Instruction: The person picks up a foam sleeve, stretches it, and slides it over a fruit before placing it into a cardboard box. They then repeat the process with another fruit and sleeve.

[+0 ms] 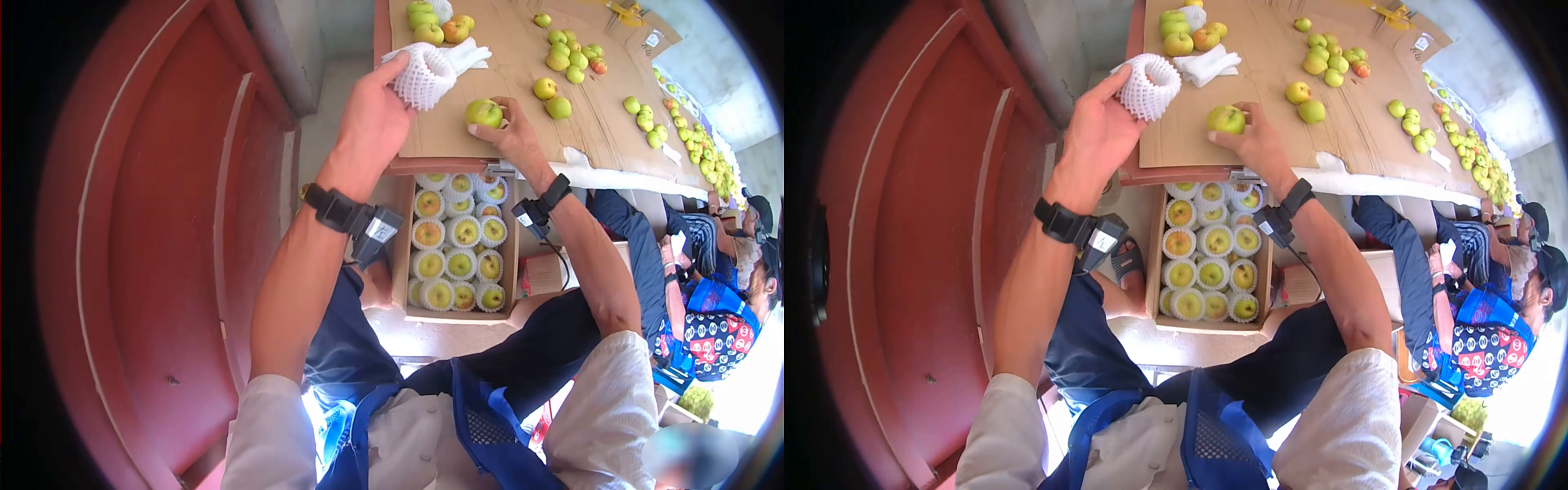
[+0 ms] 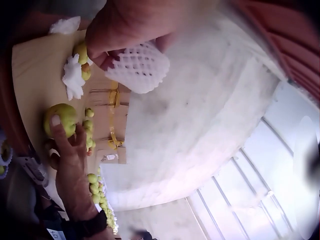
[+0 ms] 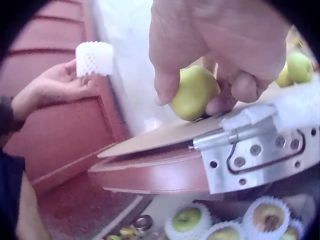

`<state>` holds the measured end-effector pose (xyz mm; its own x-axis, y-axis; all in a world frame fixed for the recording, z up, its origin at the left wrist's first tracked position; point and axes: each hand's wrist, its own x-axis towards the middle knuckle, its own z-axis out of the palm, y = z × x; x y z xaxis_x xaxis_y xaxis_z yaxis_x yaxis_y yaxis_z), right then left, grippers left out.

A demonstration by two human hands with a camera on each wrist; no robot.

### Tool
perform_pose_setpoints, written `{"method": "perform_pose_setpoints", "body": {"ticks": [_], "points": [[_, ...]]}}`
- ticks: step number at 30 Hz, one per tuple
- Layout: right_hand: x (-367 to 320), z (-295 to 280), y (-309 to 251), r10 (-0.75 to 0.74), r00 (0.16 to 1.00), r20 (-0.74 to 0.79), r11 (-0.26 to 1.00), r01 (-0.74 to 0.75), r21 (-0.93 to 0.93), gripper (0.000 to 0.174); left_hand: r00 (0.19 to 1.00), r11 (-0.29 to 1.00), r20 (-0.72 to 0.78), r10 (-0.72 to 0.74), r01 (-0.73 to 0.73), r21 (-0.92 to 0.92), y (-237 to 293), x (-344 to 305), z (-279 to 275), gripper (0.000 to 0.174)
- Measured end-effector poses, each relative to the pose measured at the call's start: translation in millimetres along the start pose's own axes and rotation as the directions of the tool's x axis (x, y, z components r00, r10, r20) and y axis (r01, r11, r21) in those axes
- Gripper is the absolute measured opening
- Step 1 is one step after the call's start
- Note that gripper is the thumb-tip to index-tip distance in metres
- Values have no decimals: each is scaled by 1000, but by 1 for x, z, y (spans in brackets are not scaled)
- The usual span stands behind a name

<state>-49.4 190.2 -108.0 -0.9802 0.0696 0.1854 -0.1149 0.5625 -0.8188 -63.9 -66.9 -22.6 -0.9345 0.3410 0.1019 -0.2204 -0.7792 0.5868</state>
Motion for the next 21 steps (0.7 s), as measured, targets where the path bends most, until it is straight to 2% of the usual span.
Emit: {"method": "perform_pose_setpoints", "body": {"ticks": [1,3,7,13,15,16,18,21], "points": [[1,-1,-1,2,999,36,1000,-1,-13,79,1000,1000,3,3,-3,2,-2,4,-1,36],[0,3,-3,-10,999,38,1000,9,6,79,994,998,-95,-55,56,13,-9,9,-1,35],[-4,2,-6,-38,999,31,999,38,-11,77,990,994,-97,-106,109,29,-22,26,-8,35],[-9,-6,-12,-39,997,65,999,39,-5,77,974,973,12,-228,227,48,-41,50,-25,38],[-6,-5,-4,-44,997,68,999,42,28,76,956,962,111,-272,274,-8,-53,59,-33,40],[-5,-5,-4,-51,996,75,997,46,60,75,955,961,113,-274,276,-5,-56,61,-30,40],[-5,-6,-2,-62,995,78,995,55,87,75,946,967,209,-247,254,-9,-66,64,-25,42],[-10,-12,-13,-60,993,105,994,49,100,77,939,948,129,-320,316,45,-73,64,-17,41]]}}
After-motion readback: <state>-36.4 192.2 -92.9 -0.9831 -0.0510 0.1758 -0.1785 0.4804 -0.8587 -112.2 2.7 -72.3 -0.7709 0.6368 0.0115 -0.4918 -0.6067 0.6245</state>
